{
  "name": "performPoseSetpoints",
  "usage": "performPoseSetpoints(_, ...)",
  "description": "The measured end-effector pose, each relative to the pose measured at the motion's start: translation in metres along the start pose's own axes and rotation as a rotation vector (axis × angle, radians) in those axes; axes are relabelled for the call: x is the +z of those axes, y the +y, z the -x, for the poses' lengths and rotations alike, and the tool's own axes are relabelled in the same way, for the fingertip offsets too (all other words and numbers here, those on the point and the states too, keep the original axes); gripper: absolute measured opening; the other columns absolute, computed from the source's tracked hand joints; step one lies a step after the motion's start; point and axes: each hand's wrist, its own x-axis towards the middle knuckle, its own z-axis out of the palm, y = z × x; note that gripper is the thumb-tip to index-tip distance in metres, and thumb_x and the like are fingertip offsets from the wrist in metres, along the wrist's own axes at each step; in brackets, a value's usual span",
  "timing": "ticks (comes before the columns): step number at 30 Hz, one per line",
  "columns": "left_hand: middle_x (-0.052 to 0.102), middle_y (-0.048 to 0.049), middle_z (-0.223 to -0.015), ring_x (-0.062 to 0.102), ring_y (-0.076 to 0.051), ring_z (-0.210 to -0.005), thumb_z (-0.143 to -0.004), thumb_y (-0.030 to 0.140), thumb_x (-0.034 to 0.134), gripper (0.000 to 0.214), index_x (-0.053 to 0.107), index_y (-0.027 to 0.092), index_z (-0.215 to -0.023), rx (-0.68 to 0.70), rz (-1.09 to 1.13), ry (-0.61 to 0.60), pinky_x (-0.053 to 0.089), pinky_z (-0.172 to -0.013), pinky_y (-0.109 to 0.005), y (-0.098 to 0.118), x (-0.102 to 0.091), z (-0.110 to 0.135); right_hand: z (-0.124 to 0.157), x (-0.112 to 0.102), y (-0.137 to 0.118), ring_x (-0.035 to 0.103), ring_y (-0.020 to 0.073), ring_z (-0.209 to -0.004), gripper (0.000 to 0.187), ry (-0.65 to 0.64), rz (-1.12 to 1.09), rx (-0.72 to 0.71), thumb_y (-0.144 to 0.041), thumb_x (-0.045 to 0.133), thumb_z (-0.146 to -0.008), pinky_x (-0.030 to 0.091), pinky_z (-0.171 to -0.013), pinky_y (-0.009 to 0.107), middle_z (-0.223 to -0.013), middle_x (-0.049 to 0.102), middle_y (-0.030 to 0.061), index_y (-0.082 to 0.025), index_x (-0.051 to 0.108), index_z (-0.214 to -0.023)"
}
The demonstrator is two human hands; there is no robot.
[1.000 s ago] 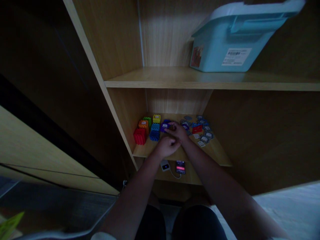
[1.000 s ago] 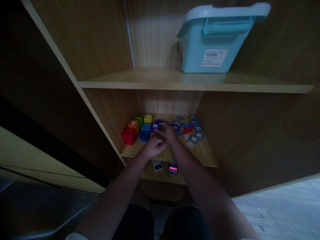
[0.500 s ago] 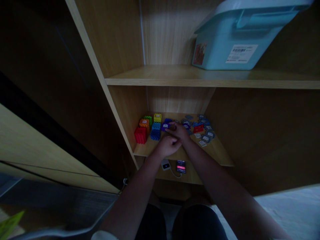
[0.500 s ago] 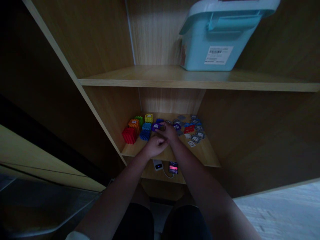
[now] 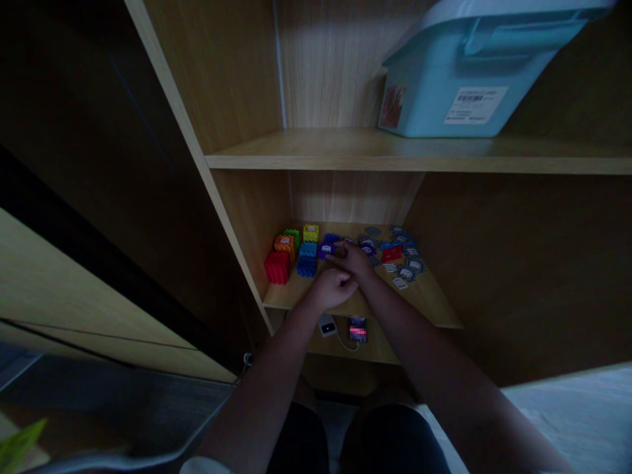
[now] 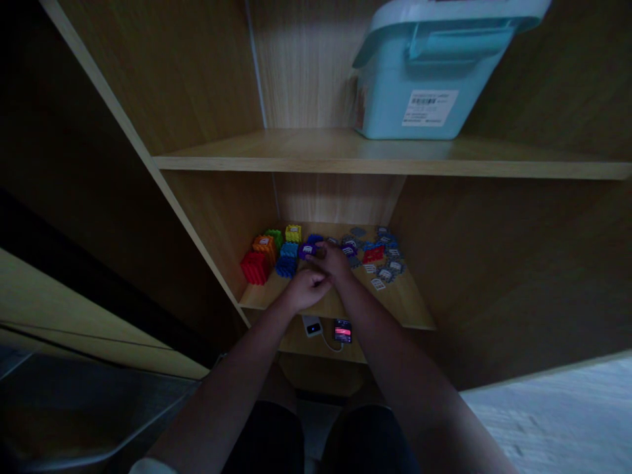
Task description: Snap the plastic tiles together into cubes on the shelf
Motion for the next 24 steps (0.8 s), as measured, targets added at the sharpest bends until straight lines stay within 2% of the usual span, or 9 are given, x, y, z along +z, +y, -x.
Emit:
performPoseSetpoints(3, 0.032, 0.0058, -0.05, 0.031, -0.008, -0.051, -0.096, 0.039, 0.052, 0.048, 0.038, 0.019, -0.055, -0.011, -0.001, -0.007, 0.018, -0.054, -0.03, 0.002, -0.001, 0.0, 0.002, -0.001, -0.002, 0.065, 0.0214, -0.075, 0.057, 0.032, -0.01, -0.001, -0.059, 0.079, -0.081, 0.05, -0.069, 0.032, -0.087, 0.071, 0.0035, -0.02, 0.072, -0.123)
performPoseSetpoints(5, 0.032, 0.0057, -0.051, 0.032, -0.009, -0.051, -0.096, 0.041, 0.052, 0.048, 0.038, 0.019, -0.055, -0.025, -0.004, -0.003, 0.018, -0.054, -0.03, 0.004, -0.001, 0.0, 0.006, -0.008, -0.002, 0.065, 0.0217, -0.075, 0.055, 0.099, -0.02, -0.004, -0.06, 0.073, -0.086, 0.05, -0.07, 0.032, -0.088, 0.071, 0.005, -0.018, 0.072, -0.122)
performPoseSetpoints(9, 0.027, 0.0057, -0.052, 0.031, -0.009, -0.051, -0.096, 0.048, 0.051, 0.053, 0.038, 0.019, -0.054, -0.055, -0.03, 0.0, 0.017, -0.054, -0.031, 0.006, -0.003, 0.001, 0.019, -0.033, -0.001, 0.068, 0.0283, -0.097, 0.039, 0.335, 0.104, 0.037, -0.05, 0.053, -0.101, 0.052, -0.087, 0.039, -0.104, 0.074, 0.0146, -0.018, 0.073, -0.111)
performPoseSetpoints(11, 0.026, 0.0056, -0.053, 0.031, -0.009, -0.051, -0.096, 0.048, 0.051, 0.052, 0.037, 0.019, -0.054, -0.052, -0.039, 0.004, 0.017, -0.055, -0.03, 0.008, -0.004, 0.002, 0.026, -0.041, 0.002, 0.064, 0.0359, -0.111, 0.038, 0.397, 0.24, 0.112, -0.048, 0.058, -0.099, 0.049, -0.098, 0.049, -0.115, 0.072, 0.0214, -0.016, 0.072, -0.114)
performPoseSetpoints(13, 0.025, 0.0055, -0.053, 0.03, -0.009, -0.052, -0.096, 0.047, 0.051, 0.052, 0.036, 0.019, -0.054, -0.039, -0.04, 0.008, 0.018, -0.055, -0.03, 0.009, -0.005, 0.002, 0.031, -0.043, 0.004, 0.059, 0.0448, -0.12, 0.05, 0.403, 0.357, 0.201, -0.051, 0.071, -0.091, 0.045, -0.101, 0.061, -0.124, 0.067, 0.0291, -0.013, 0.069, -0.122)
performPoseSetpoints(16, 0.025, 0.0054, -0.053, 0.03, -0.009, -0.052, -0.096, 0.046, 0.05, 0.052, 0.036, 0.019, -0.054, -0.034, -0.041, 0.004, 0.018, -0.055, -0.031, 0.009, -0.006, 0.002, 0.033, -0.035, 0.008, 0.056, 0.0505, -0.125, 0.059, 0.411, 0.419, 0.262, -0.05, 0.08, -0.084, 0.042, -0.102, 0.07, -0.128, 0.065, 0.0331, -0.013, 0.065, -0.127)
performPoseSetpoints(20, 0.026, 0.0056, -0.051, 0.031, -0.009, -0.052, -0.095, 0.044, 0.051, 0.05, 0.037, 0.019, -0.054, -0.047, -0.041, 0.002, 0.018, -0.055, -0.031, 0.006, -0.004, 0.002, 0.031, -0.03, 0.012, 0.06, 0.0467, -0.121, 0.048, 0.438, 0.389, 0.26, -0.044, 0.08, -0.084, 0.045, -0.102, 0.065, -0.12, 0.07, 0.0276, -0.018, 0.067, -0.122)
performPoseSetpoints(24, 0.028, 0.0058, -0.051, 0.033, -0.009, -0.052, -0.097, 0.046, 0.051, 0.052, 0.038, 0.019, -0.055, -0.056, -0.036, 0.003, 0.018, -0.055, -0.03, 0.004, -0.003, 0.001, 0.027, -0.038, 0.013, 0.065, 0.043, -0.116, 0.045, 0.408, 0.331, 0.252, -0.041, 0.078, -0.084, 0.049, -0.1, 0.057, -0.118, 0.07, 0.0257, -0.017, 0.067, -0.121)
